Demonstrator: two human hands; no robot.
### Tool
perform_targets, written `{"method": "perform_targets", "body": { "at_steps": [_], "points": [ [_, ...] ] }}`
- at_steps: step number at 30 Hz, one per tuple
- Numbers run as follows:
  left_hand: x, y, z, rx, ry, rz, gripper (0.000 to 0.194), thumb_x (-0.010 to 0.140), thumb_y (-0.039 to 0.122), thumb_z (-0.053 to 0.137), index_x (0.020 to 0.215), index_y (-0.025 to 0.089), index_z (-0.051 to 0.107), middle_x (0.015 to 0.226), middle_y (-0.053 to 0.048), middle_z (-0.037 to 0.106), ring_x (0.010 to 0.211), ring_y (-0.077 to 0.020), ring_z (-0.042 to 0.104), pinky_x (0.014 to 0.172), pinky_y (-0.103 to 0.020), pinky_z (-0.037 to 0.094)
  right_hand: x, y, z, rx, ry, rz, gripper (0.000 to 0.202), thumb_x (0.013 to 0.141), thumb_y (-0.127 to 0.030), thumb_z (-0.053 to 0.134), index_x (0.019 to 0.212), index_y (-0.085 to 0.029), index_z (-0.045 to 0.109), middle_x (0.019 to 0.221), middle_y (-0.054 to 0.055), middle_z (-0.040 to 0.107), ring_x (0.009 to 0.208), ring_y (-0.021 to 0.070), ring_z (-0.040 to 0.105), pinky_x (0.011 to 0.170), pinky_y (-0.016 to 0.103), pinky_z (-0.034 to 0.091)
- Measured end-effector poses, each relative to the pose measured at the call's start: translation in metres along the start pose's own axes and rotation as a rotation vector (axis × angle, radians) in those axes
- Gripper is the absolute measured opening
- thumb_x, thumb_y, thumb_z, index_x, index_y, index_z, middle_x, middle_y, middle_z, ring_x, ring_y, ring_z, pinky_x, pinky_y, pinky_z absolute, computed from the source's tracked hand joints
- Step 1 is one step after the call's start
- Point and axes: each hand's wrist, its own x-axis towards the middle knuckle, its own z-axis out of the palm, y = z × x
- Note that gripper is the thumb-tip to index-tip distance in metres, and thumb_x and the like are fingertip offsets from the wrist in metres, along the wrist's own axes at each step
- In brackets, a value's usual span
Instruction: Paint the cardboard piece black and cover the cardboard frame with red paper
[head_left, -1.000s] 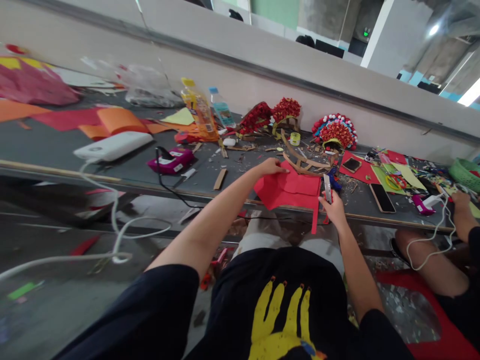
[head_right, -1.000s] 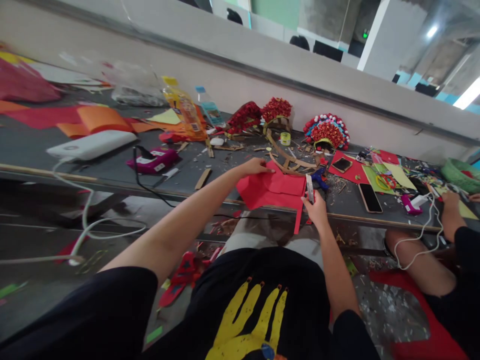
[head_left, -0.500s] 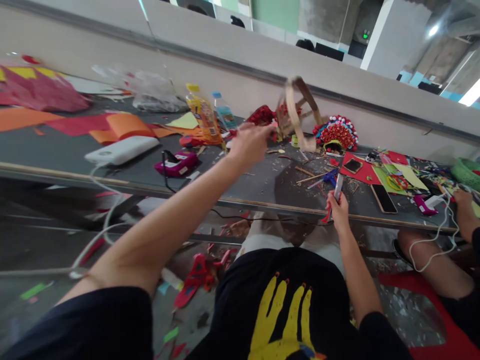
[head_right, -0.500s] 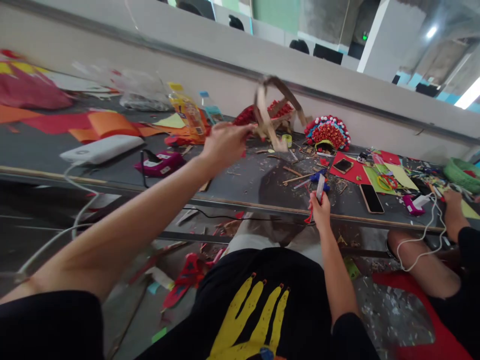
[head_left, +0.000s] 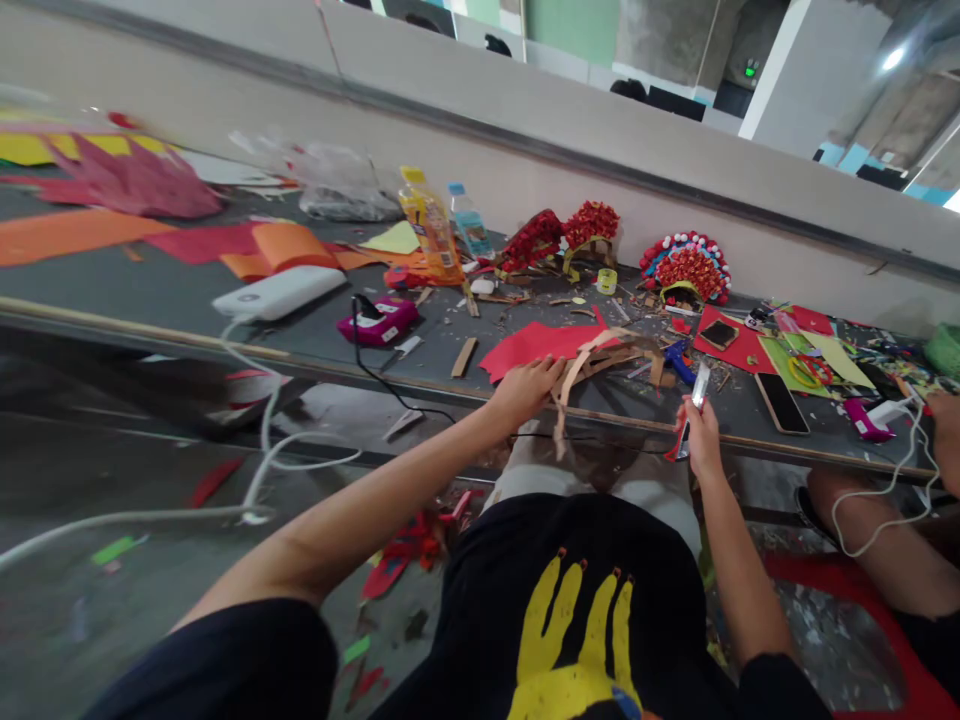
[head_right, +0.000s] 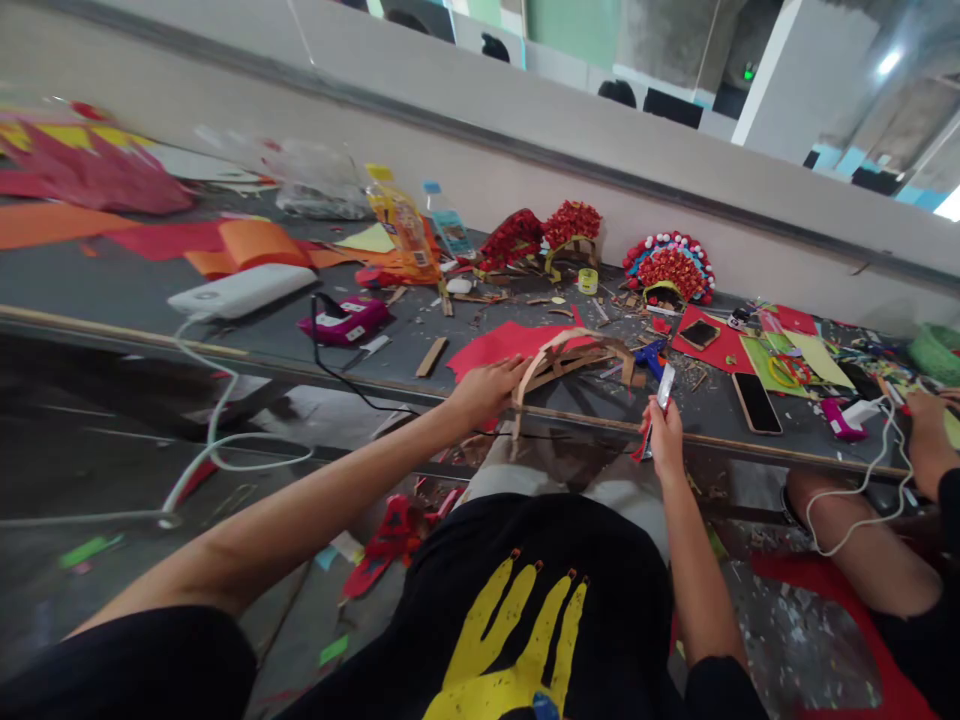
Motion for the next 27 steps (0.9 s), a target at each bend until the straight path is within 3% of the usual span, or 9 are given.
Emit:
{"method": "perform_targets", "body": {
  "at_steps": [3, 6, 9, 14, 17, 23, 25, 27],
  "points": [
    [0.008, 0.023, 0.000, 0.065, -0.006, -0.164, 0.056, 0.085, 0.003, 0.034, 0.140, 0.002, 0.045, 0.142, -0.030, 0.048, 0.112, -0.0373, 0.065, 0.085, -0.048, 0.055, -0.007, 0.000, 0.009, -0.007, -0.034, -0.001, 0.042, 0.071, -0.056, 0.065, 0.093, -0.021, 0.057, 0.066, -0.008, 0.056, 0.048, 0.0073, 0.051, 0.048, 0.021, 0.043],
    [0.023, 0.044, -0.003, 0.074, -0.011, -0.235, 0.049, 0.088, 0.005, 0.030, 0.132, -0.003, 0.051, 0.125, -0.033, 0.059, 0.104, -0.0380, 0.067, 0.079, -0.048, 0.056, -0.012, 0.001, 0.018, -0.007, -0.045, -0.002, 0.041, 0.072, -0.056, 0.063, 0.093, -0.021, 0.057, 0.066, -0.007, 0.056, 0.048, 0.0077, 0.050, 0.048, 0.022, 0.043],
    [0.046, 0.062, -0.004, 0.032, -0.028, -0.246, 0.040, 0.089, 0.013, 0.039, 0.119, 0.001, 0.062, 0.103, -0.028, 0.069, 0.099, -0.0368, 0.069, 0.079, -0.045, 0.056, -0.014, 0.000, 0.023, -0.011, -0.043, -0.002, 0.040, 0.073, -0.056, 0.061, 0.094, -0.022, 0.057, 0.066, -0.007, 0.055, 0.049, 0.0077, 0.050, 0.048, 0.022, 0.044],
    [0.079, 0.078, 0.005, -0.080, -0.033, -0.211, 0.041, 0.091, 0.035, 0.044, 0.105, 0.009, 0.072, 0.100, -0.023, 0.072, 0.099, -0.0353, 0.069, 0.081, -0.041, 0.055, -0.015, 0.002, 0.026, -0.052, -0.052, -0.003, 0.038, 0.076, -0.055, 0.057, 0.095, -0.022, 0.055, 0.068, -0.007, 0.053, 0.049, 0.0073, 0.049, 0.049, 0.021, 0.043],
    [0.089, 0.055, 0.004, -0.132, -0.039, -0.190, 0.037, 0.089, 0.035, 0.046, 0.101, 0.014, 0.074, 0.098, -0.017, 0.074, 0.095, -0.0302, 0.071, 0.081, -0.035, 0.054, -0.016, 0.004, 0.023, -0.105, -0.064, -0.008, 0.038, 0.076, -0.054, 0.057, 0.095, -0.022, 0.055, 0.069, -0.007, 0.054, 0.049, 0.0080, 0.049, 0.049, 0.022, 0.043],
    [0.090, -0.042, -0.016, -0.104, 0.027, -0.200, 0.044, 0.085, 0.022, 0.044, 0.125, 0.014, 0.062, 0.125, -0.014, 0.067, 0.117, -0.0253, 0.062, 0.099, -0.034, 0.047, -0.004, -0.003, 0.019, -0.269, -0.128, -0.047, 0.030, 0.075, -0.046, 0.065, 0.093, -0.022, 0.060, 0.073, -0.002, 0.061, 0.059, 0.0147, 0.054, 0.059, 0.028, 0.047],
    [0.085, -0.060, -0.013, -0.100, 0.002, -0.139, 0.049, 0.082, 0.022, 0.048, 0.130, 0.014, 0.058, 0.132, -0.013, 0.064, 0.122, -0.0239, 0.059, 0.105, -0.035, 0.043, 0.005, -0.009, 0.023, -0.441, -0.130, -0.131, 0.023, 0.079, -0.038, 0.060, 0.096, -0.023, 0.060, 0.084, 0.003, 0.065, 0.074, 0.0206, 0.060, 0.073, 0.033, 0.050],
    [0.079, -0.065, -0.005, -0.108, -0.051, -0.042, 0.051, 0.080, 0.027, 0.056, 0.130, 0.016, 0.058, 0.139, -0.011, 0.060, 0.128, -0.0222, 0.055, 0.109, -0.032, 0.039, 0.014, -0.014, 0.030, -0.654, -0.139, -0.226, 0.024, 0.081, -0.030, 0.053, 0.103, -0.022, 0.057, 0.098, 0.009, 0.066, 0.088, 0.0258, 0.062, 0.084, 0.039, 0.049]
  ]
}}
